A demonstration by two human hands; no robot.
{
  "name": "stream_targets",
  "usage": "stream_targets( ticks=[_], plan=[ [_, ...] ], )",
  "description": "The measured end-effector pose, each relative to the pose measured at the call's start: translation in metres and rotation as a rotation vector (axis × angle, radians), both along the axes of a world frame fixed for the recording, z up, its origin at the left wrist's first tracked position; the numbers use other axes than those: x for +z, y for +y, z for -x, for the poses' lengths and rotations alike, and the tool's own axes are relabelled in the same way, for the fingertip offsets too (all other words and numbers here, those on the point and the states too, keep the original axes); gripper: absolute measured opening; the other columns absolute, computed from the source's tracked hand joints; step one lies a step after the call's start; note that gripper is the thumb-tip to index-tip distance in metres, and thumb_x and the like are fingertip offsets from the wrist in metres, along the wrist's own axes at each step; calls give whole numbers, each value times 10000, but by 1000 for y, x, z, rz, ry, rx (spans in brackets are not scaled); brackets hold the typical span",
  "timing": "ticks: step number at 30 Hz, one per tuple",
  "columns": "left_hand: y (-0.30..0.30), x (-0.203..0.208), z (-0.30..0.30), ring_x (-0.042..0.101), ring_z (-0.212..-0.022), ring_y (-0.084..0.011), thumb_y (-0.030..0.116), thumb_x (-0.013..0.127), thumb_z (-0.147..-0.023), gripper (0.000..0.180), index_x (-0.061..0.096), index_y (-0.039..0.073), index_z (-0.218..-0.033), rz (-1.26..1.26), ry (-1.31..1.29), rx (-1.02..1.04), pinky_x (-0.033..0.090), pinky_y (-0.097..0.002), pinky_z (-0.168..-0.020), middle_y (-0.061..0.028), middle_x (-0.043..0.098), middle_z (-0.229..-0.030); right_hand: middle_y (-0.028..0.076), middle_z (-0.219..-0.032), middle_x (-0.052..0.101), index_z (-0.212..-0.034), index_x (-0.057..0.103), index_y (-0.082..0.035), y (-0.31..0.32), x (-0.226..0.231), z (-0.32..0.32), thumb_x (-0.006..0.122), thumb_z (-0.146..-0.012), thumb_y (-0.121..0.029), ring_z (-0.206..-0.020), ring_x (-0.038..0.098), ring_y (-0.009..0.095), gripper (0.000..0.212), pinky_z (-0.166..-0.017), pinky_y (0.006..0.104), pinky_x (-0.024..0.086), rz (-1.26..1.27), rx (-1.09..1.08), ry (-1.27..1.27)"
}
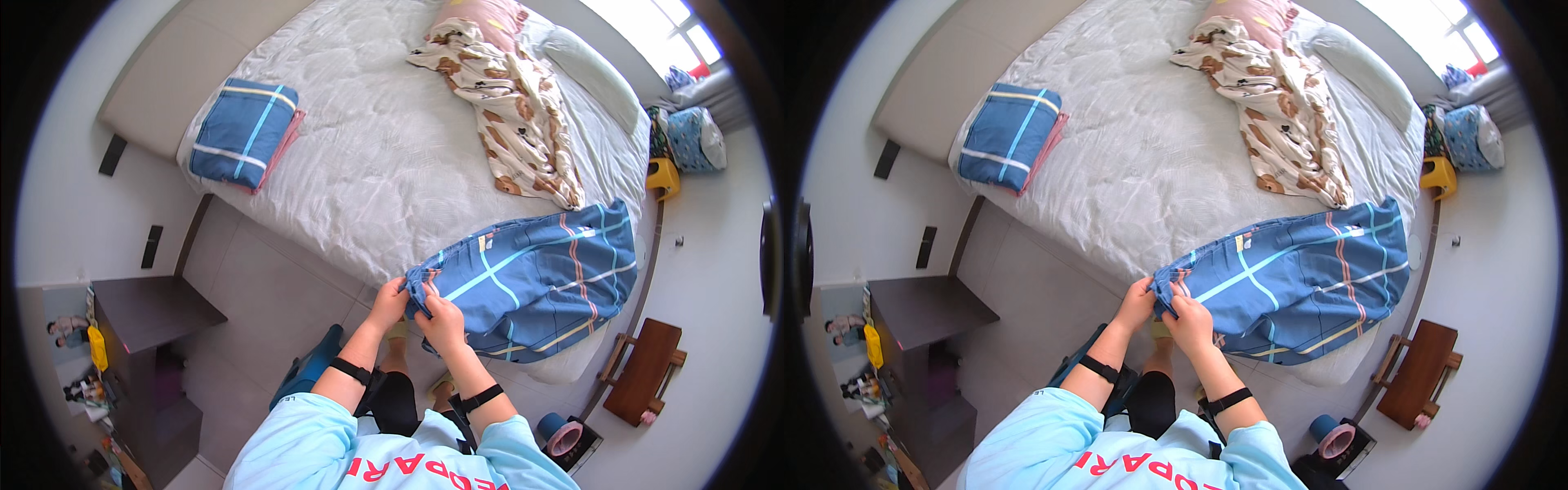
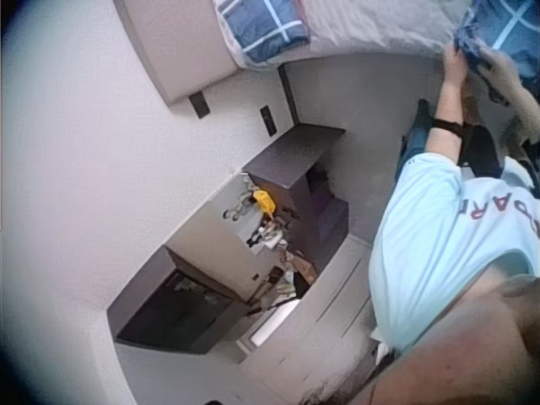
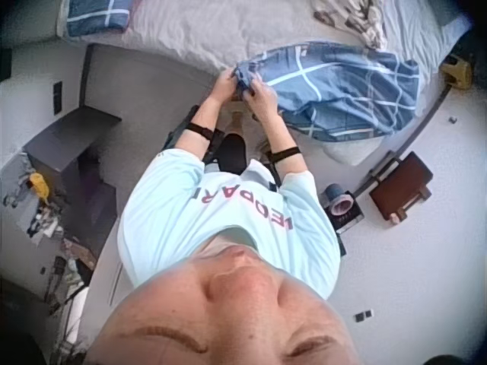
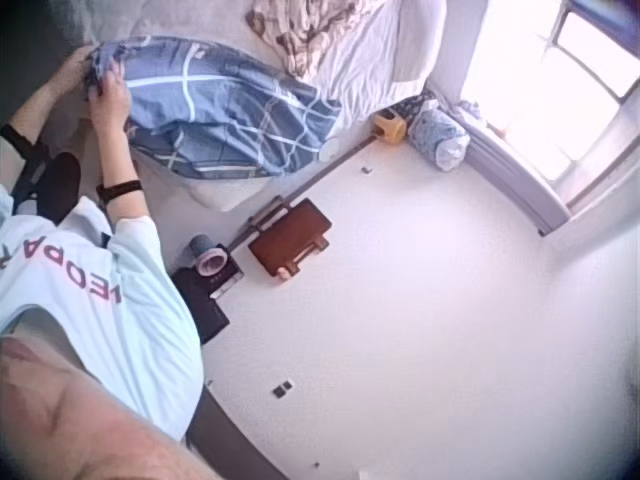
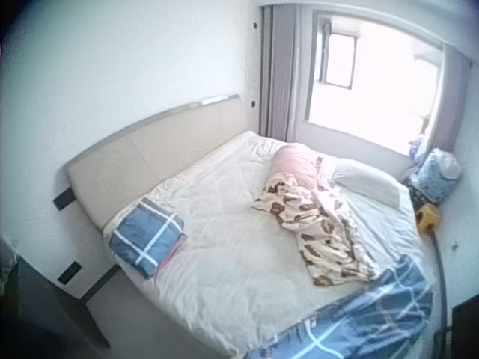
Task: Fold a blue striped pillowcase and a teddy-bear patterned duvet cover on a bed.
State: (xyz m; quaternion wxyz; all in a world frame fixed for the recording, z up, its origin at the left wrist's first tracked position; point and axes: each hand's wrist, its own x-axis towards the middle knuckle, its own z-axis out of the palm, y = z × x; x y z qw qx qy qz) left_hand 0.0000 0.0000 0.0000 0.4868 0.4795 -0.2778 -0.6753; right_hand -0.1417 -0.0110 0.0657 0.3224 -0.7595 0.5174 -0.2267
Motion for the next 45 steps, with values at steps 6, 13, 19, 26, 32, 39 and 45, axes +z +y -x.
stream_targets(
  ticks=[6,13,19,26,32,39,45],
  plan=[
    [-3,43,32,547,-761,-75,217,518,-903,252,584,-16,-974,-55,-27,126,441,-214,-662,-32,612,-850,99,-1103,592,-731,480,-24,15,29,43,627,-632,-97,-806,594,298,191,-675,378,483,0,-28,19],
    [-15,134,67,579,-944,-154,198,571,-848,350,535,-47,-1096,330,-676,-377,443,-274,-820,-100,610,-1035,152,-983,616,-783,530,-35,23,43,72,632,-629,-95,-786,585,320,194,-649,395,474,108,-144,-102],
    [-8,156,124,583,-704,-74,111,571,-825,257,569,-24,-1044,231,-414,-444,471,-208,-602,-24,623,-844,116,-847,576,-887,517,-69,54,83,133,633,-604,-15,-750,571,305,310,-642,371,459,214,-385,-207],
    [6,253,206,589,-626,-58,141,560,-850,200,579,34,-1017,201,52,-265,501,-202,-495,-13,619,-818,110,-916,539,-927,515,-72,107,94,220,594,-653,6,-828,549,321,296,-707,384,451,439,-810,-65],
    [11,298,249,631,-674,-131,98,533,-858,184,556,-12,-1004,334,147,-278,555,-275,-570,-82,631,-851,103,-870,576,-878,544,-80,159,68,286,588,-713,-72,-823,555,311,171,-700,401,445,393,-1141,-25],
    [15,316,271,629,-619,-136,89,529,-846,147,573,-17,-939,339,125,-161,553,-258,-515,-87,636,-810,147,-857,619,-897,588,-84,226,31,337,582,-720,-123,-822,580,341,181,-706,409,455,69,-1352,23],
    [8,313,261,645,-670,-175,67,512,-830,111,558,-18,-886,342,98,-61,566,-287,-542,-131,642,-856,152,-868,640,-873,608,-50,296,-28,370,559,-726,-65,-783,608,315,156,-692,375,467,-187,-1370,24]
  ],
)
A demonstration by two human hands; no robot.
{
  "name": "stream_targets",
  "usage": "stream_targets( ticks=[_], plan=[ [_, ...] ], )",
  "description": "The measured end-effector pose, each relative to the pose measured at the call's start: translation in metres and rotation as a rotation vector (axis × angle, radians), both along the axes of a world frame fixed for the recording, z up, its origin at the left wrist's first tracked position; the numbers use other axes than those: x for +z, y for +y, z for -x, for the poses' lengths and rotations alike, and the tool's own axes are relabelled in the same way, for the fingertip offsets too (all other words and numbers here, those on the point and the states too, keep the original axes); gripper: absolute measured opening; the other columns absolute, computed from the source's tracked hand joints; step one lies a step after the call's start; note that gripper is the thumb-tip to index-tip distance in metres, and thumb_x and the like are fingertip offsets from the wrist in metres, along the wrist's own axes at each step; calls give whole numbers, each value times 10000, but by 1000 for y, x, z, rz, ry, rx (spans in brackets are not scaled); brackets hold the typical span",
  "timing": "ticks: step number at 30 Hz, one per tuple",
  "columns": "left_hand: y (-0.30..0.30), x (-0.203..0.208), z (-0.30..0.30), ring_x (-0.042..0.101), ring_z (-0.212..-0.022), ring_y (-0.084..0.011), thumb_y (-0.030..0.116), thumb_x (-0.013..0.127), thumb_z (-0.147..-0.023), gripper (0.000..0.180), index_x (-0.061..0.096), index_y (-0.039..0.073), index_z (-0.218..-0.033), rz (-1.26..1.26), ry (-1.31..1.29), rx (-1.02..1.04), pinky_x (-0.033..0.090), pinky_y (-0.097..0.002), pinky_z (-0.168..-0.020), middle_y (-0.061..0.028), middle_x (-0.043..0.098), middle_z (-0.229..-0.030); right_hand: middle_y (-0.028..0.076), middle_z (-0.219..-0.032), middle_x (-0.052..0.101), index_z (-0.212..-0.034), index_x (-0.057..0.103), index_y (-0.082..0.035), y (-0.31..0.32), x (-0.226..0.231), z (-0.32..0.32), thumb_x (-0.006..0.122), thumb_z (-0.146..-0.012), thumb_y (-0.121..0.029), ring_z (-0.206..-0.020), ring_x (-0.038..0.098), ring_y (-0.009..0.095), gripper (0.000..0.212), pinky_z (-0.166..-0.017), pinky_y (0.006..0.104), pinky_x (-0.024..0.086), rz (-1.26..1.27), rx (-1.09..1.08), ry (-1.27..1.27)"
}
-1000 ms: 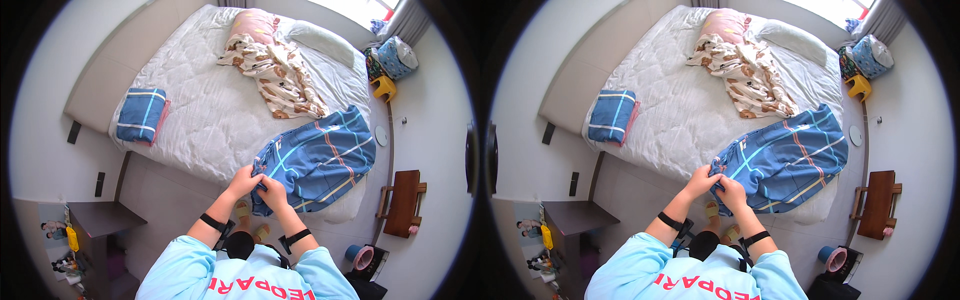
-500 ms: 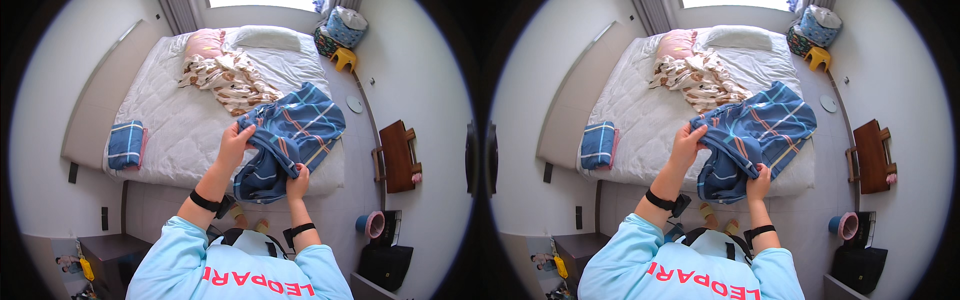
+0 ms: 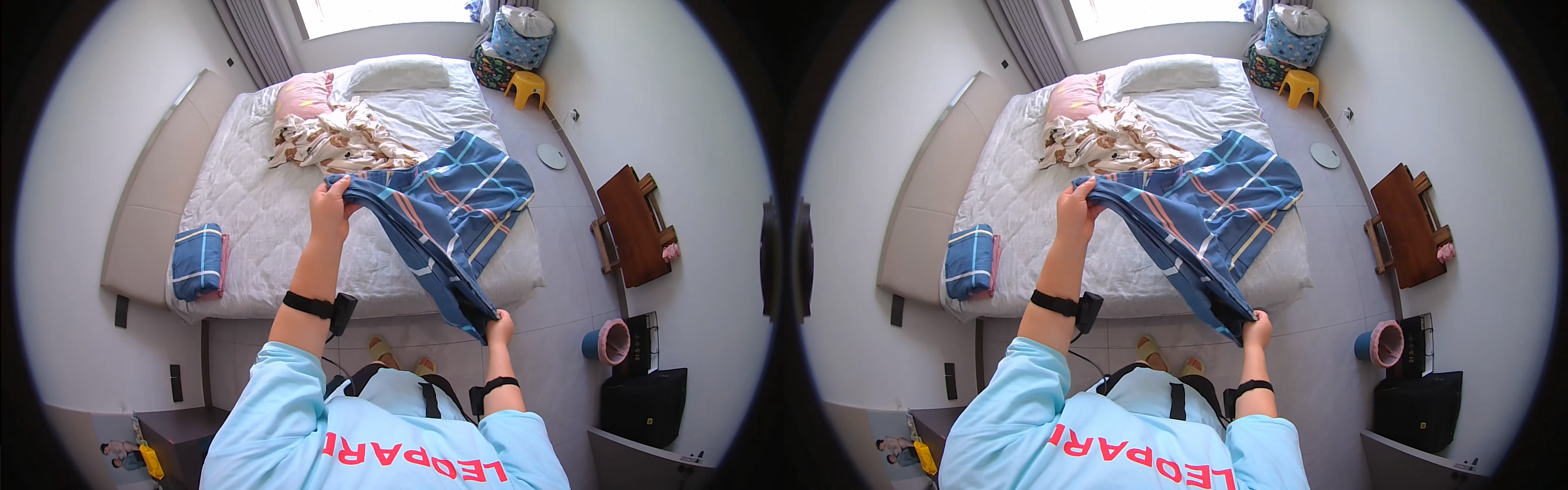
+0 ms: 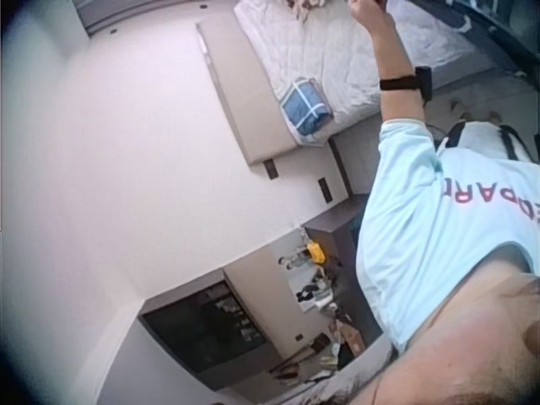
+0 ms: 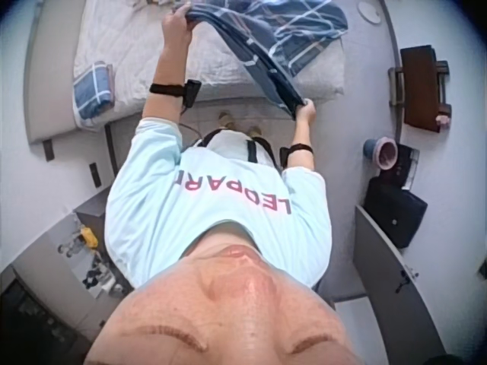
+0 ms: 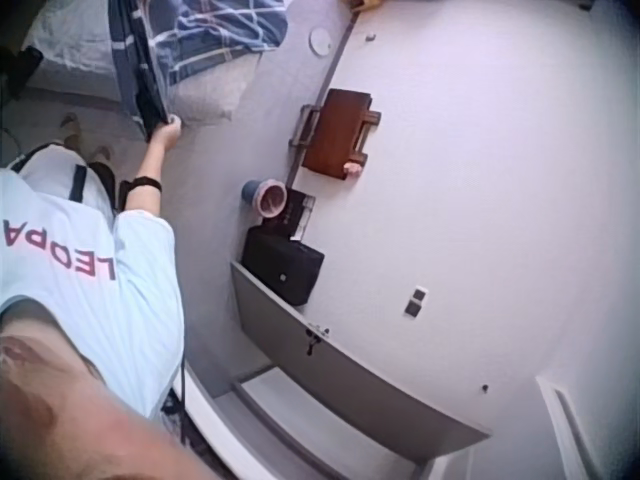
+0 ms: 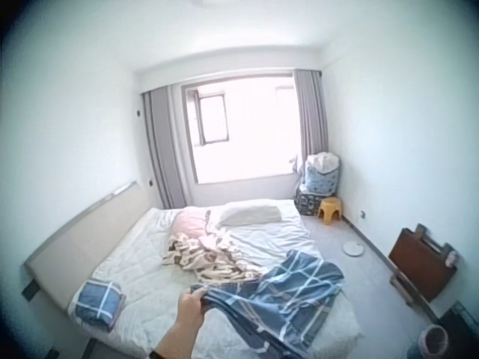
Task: Fold a blue striped pillowcase and a teddy-bear patterned duvet cover on a bed.
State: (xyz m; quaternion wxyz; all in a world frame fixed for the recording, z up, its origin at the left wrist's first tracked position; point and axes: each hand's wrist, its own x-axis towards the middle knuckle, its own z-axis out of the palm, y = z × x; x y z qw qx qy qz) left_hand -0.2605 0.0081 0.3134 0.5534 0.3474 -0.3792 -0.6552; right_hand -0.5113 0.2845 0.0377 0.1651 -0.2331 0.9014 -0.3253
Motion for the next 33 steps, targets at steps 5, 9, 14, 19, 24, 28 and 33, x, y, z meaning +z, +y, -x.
stream_targets(
  ticks=[5,9,14,19,24,28,33],
  plan=[
    [-13,-14,-42,646,-666,-189,71,515,-804,131,564,-18,-888,-93,-79,145,563,-301,-546,-115,640,-816,51,-772,623,-929,627,-2,20,36,20,547,-743,-45,-742,575,172,207,-695,291,456,266,77,-608],
    [-30,-29,-75,622,-624,-174,96,546,-780,119,568,14,-862,-108,-163,232,550,-313,-527,-73,614,-770,146,-833,651,-947,639,-27,18,99,24,562,-731,-49,-760,618,238,230,-716,311,462,578,128,-5],
    [-37,-51,-66,588,-574,-161,145,567,-772,102,558,61,-830,-228,-265,236,519,-319,-485,-48,586,-733,151,-802,649,-935,643,-43,11,94,27,565,-739,-91,-736,622,282,217,-681,342,466,655,43,176],
    [-62,-86,-69,552,-495,-167,130,578,-750,80,570,59,-786,-317,-475,78,502,-333,-476,-43,578,-645,172,-810,639,-878,663,-62,6,82,-3,580,-711,-173,-769,619,321,217,-688,361,470,118,143,-70],
    [-91,-70,-31,550,-482,-134,153,601,-736,124,581,32,-749,-192,-437,-78,474,-274,-410,-39,572,-641,108,-766,611,-806,649,-80,18,100,11,583,-706,-80,-734,591,278,120,-664,350,460,340,-96,441],
    [-130,2,-48,563,-587,-117,89,577,-774,71,564,22,-796,108,138,-250,472,-235,-511,-33,580,-719,87,-649,500,-725,555,-24,13,211,-41,581,-706,-36,-624,511,211,34,-588,314,408,704,-175,834],
    [-189,56,-142,579,-697,-119,36,551,-794,98,560,7,-887,266,362,-322,468,-233,-645,-42,597,-788,44,-691,529,-762,562,-26,-19,226,-183,583,-749,-65,-648,504,146,46,-610,292,411,632,-60,502]
  ],
)
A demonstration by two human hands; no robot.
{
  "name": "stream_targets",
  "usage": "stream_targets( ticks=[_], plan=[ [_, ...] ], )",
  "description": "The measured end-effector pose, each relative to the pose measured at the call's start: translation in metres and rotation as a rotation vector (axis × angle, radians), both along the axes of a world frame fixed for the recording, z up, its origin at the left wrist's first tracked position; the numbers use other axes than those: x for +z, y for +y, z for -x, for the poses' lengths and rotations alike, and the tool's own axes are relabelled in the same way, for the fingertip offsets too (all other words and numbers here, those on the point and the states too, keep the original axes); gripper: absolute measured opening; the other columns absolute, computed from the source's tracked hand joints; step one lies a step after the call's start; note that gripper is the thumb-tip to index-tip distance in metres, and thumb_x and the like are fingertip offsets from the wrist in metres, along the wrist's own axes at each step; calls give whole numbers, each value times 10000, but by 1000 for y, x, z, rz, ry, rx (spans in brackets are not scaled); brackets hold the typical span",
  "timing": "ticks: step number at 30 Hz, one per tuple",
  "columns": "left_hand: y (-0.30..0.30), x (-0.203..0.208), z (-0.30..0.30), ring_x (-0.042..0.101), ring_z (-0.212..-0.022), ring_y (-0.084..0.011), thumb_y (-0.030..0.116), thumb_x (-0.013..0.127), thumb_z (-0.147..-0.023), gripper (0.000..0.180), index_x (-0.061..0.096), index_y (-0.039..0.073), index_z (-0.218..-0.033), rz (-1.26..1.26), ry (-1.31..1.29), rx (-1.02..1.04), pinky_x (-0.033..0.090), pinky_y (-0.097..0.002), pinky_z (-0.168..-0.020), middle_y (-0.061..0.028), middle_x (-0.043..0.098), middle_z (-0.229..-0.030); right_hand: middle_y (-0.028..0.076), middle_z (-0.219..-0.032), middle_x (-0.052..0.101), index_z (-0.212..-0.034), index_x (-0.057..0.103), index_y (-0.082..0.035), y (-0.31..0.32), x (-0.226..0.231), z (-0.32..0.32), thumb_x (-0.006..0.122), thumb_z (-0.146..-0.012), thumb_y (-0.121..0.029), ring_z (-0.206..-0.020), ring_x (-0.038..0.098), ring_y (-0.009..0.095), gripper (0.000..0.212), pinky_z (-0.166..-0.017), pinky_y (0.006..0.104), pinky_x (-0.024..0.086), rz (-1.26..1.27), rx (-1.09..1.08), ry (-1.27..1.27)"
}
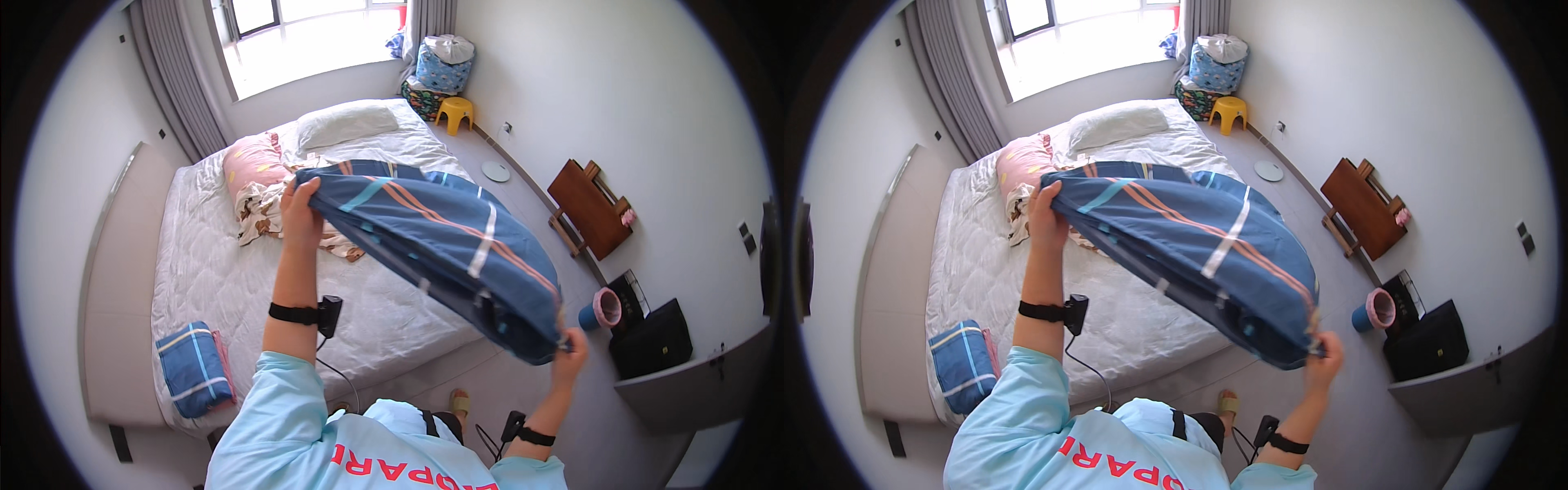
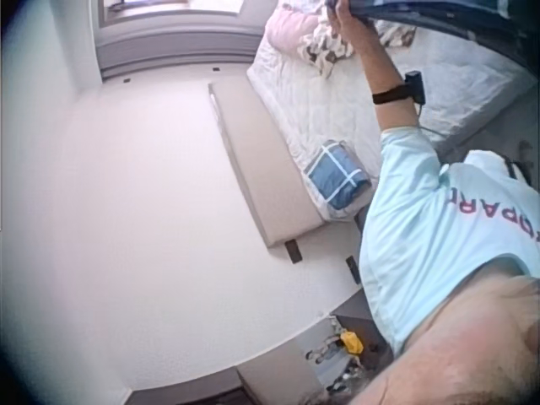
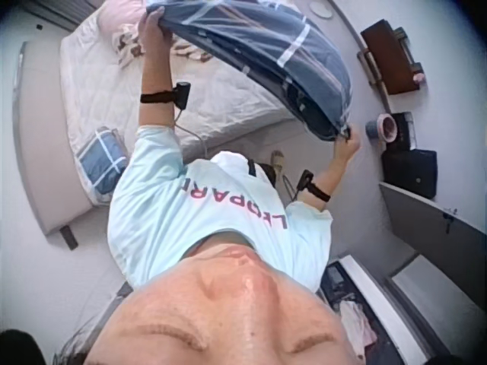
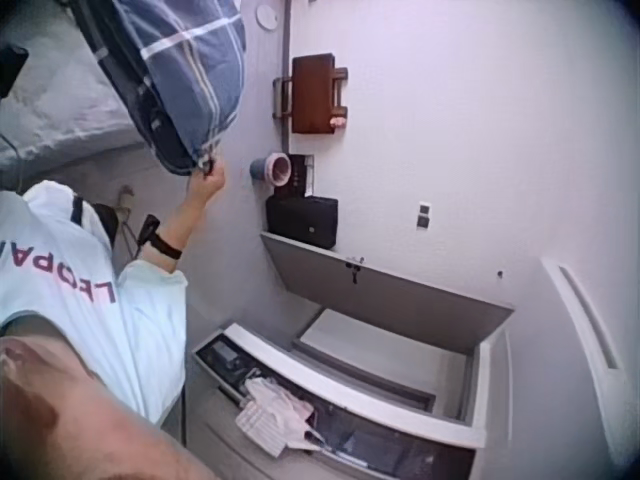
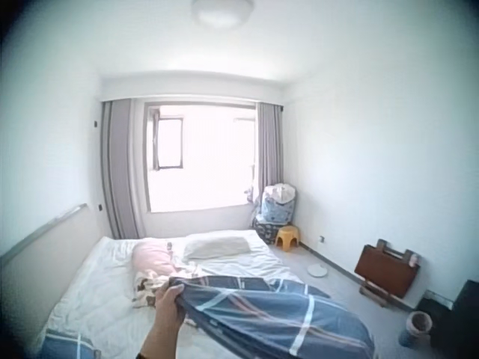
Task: Fold a blue striped pillowcase and a teddy-bear patterned duvet cover on a bed.
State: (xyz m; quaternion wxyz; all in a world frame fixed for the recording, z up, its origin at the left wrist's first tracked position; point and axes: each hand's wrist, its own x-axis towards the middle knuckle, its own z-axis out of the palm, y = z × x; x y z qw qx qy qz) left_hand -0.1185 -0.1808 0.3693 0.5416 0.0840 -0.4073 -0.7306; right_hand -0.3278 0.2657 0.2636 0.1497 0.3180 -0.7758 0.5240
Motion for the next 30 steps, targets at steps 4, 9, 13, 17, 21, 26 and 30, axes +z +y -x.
stream_targets(
  ticks=[4,9,13,17,21,26,30],
  plan=[
    [-118,-55,-108,587,-697,-135,57,557,-794,112,565,3,-892,-141,-228,84,480,-246,-625,-54,601,-811,134,-792,605,-853,626,-9,-99,-46,-139,592,-636,-21,-753,589,233,219,-658,312,457,-412,452,-347],
    [-224,-168,-276,500,-670,-144,257,507,-849,184,507,117,-968,-447,-738,292,406,-353,-615,-7,505,-763,57,-754,596,-959,582,-25,-245,-120,-313,559,-735,-107,-623,557,123,239,-565,282,454,-537,1075,-799],
    [-184,-216,-359,505,-651,-141,280,530,-811,162,518,135,-885,-535,-913,325,365,-369,-599,-4,504,-728,91,-958,634,-1128,555,-37,-300,-126,-385,619,-776,-246,-856,599,168,414,-776,299,469,-1146,1571,-1028],
    [-148,-268,-439,572,-658,-161,250,541,-800,130,529,130,-851,-653,-988,234,389,-350,-582,-22,565,-734,86,-1008,639,-1107,589,-85,-332,-146,-368,613,-755,-258,-930,601,221,393,-816,312,461,-1227,1249,-423],
    [-116,-294,-448,577,-649,-154,238,542,-803,143,545,125,-891,-792,-1034,220,397,-346,-575,-18,567,-728,55,-903,640,-1070,593,-55,-333,-166,-298,606,-781,-164,-794,616,131,309,-655,265,494,-961,847,-997],
    [-97,-300,-384,598,-674,-140,251,544,-811,171,571,122,-920,-727,-1070,92,392,-301,-534,-22,616,-795,46,-874,628,-1038,568,-51,-295,-184,-205,565,-794,-119,-722,605,126,253,-593,254,488,-708,488,-1262],
    [-79,-307,-313,601,-774,-147,261,521,-828,217,576,134,-995,-661,-1130,-50,401,-324,-628,-20,626,-867,49,-875,614,-1038,549,-46,-256,-207,-128,522,-810,-105,-717,601,132,237,-587,264,488,-578,334,-1335]
  ],
)
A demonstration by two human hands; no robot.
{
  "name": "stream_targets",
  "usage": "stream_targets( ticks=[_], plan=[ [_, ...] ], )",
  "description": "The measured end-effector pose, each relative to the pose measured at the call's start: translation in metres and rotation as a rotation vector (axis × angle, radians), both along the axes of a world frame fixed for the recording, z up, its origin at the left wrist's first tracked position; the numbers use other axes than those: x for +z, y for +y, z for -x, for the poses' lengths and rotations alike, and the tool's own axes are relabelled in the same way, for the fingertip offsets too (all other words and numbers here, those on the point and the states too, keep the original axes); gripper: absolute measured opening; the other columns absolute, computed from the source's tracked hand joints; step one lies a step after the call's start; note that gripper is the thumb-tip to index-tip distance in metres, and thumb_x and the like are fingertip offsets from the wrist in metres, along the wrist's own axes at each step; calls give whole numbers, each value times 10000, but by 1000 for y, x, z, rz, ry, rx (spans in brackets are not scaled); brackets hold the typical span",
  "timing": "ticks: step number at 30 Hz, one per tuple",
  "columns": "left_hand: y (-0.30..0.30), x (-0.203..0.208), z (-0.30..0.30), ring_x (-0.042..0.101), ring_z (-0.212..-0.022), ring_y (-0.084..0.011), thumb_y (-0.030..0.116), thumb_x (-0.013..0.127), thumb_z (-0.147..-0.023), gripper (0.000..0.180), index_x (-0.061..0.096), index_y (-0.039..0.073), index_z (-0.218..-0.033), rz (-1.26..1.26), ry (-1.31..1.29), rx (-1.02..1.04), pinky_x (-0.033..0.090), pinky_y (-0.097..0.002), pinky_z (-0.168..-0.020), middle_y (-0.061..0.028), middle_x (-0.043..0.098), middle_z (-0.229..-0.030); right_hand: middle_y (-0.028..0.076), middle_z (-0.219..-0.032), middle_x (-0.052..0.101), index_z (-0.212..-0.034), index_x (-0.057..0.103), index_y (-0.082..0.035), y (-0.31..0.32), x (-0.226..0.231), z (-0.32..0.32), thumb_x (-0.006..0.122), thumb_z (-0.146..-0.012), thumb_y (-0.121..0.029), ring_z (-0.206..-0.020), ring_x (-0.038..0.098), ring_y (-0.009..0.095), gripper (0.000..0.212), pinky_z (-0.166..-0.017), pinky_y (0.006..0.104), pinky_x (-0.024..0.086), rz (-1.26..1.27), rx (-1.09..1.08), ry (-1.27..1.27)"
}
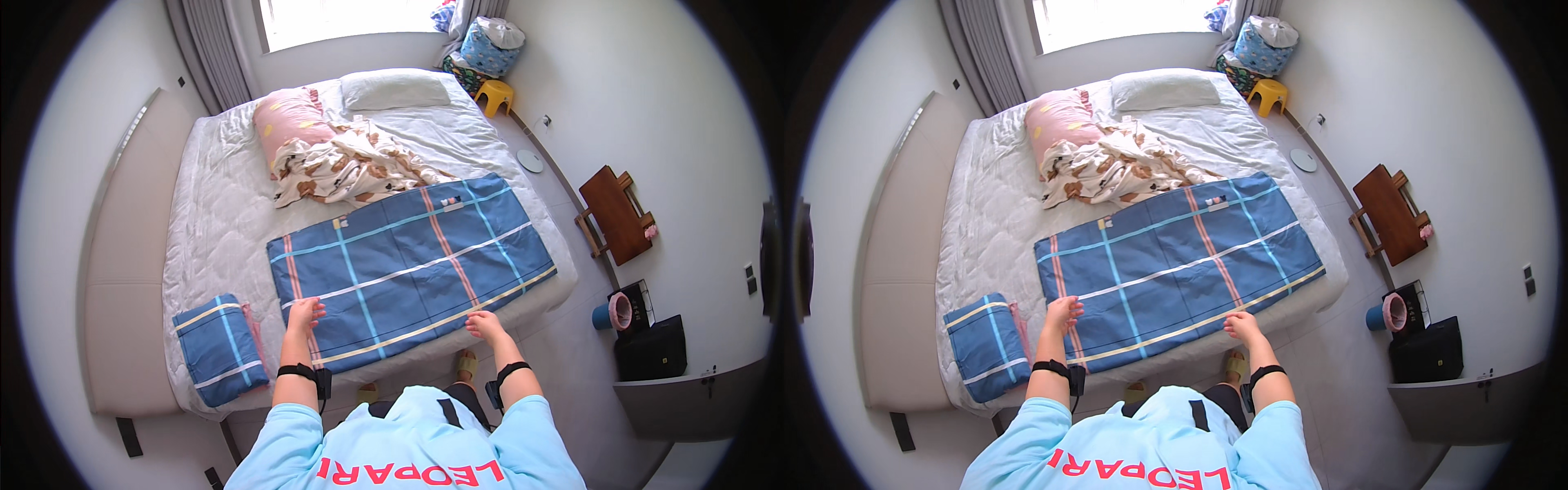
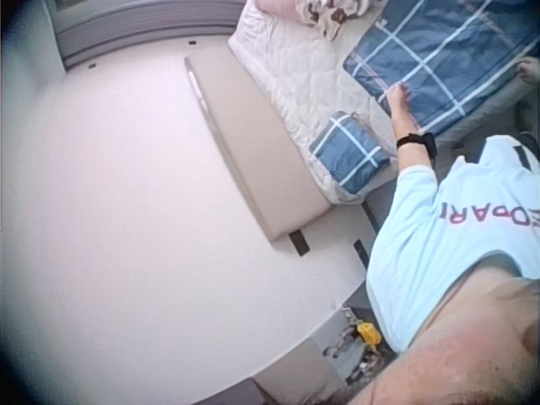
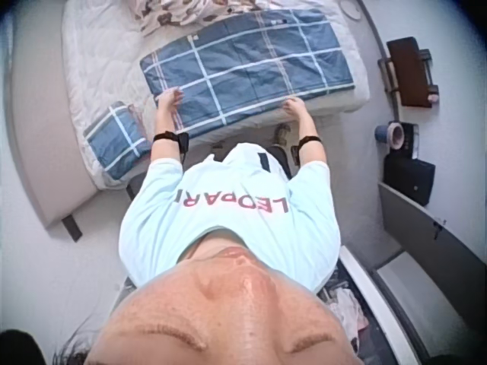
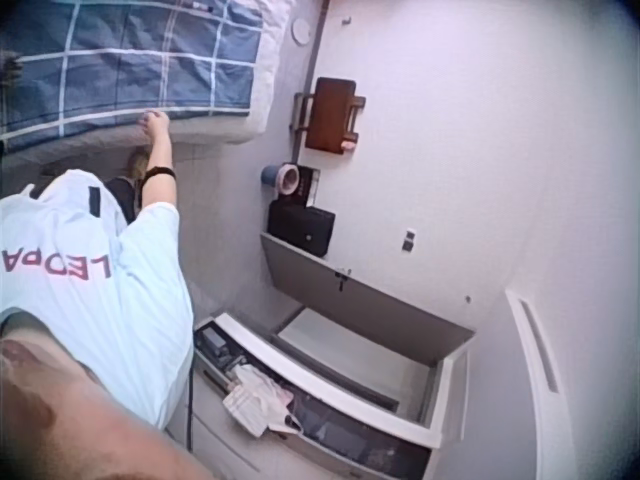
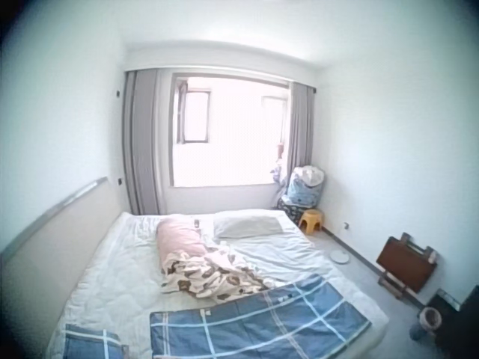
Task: Fold a blue striped pillowcase and a teddy-bear patterned duvet cover on a bed.
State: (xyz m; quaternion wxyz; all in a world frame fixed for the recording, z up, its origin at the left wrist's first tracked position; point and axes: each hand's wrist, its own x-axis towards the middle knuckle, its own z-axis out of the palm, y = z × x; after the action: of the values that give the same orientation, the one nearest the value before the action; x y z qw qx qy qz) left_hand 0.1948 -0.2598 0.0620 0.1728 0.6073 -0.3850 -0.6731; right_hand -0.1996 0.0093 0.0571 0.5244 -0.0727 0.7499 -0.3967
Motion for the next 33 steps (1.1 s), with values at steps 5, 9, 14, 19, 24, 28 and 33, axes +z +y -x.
stream_targets(
  ticks=[5,9,14,19,24,28,33],
  plan=[
    [42,-21,114,599,-783,-167,244,517,-817,259,578,152,-1051,-10,-105,-145,397,-354,-654,-31,618,-900,39,-808,601,-1025,549,-46,52,-56,109,496,-824,-100,-693,590,137,215,-579,271,490,15,-244,-68],
    [75,-70,178,597,-809,-186,257,532,-815,266,576,146,-1052,-195,-188,8,389,-416,-731,-40,610,-886,29,-750,585,-966,558,-65,68,-97,178,519,-840,-127,-661,568,135,145,-568,268,477,44,-477,-266],
    [125,-87,266,538,-970,-237,258,530,-845,387,479,125,-1204,-412,-90,228,382,-457,-857,-116,532,-1124,0,-693,566,-839,544,-97,90,-141,278,547,-850,-188,-602,537,130,92,-536,272,451,-20,-665,-306],
    [164,-144,267,222,-1306,-371,457,573,-796,617,373,250,-1341,280,-741,-469,231,-505,-1022,-181,244,-1422,75,-1368,330,-1326,318,-81,55,-173,321,581,-798,-418,-1247,331,190,680,-973,419,279,-76,-686,-216],
    [196,-166,240,252,-1302,-338,479,580,-769,484,561,219,-1178,-75,-612,-798,280,-355,-1028,-201,254,-1404,-29,-790,586,-881,580,-170,27,-208,324,651,-740,-475,-725,532,127,343,-760,357,417,-72,-903,-424],
    [187,-193,229,597,-865,-293,339,671,-749,355,636,3,-856,-98,-326,-41,475,-375,-756,-186,627,-878,2,-817,606,-889,579,-148,45,-214,368,638,-750,-351,-695,572,164,253,-532,309,458,-97,-901,-312],
    [178,-216,120,571,-895,-239,306,767,-667,618,475,-3,-1116,-137,-904,1042,470,-380,-710,-135,572,-1024,106,-1185,520,-1154,500,-57,18,-175,341,566,-781,-298,-1085,494,275,448,-944,443,388,180,-1010,-388]
  ],
)
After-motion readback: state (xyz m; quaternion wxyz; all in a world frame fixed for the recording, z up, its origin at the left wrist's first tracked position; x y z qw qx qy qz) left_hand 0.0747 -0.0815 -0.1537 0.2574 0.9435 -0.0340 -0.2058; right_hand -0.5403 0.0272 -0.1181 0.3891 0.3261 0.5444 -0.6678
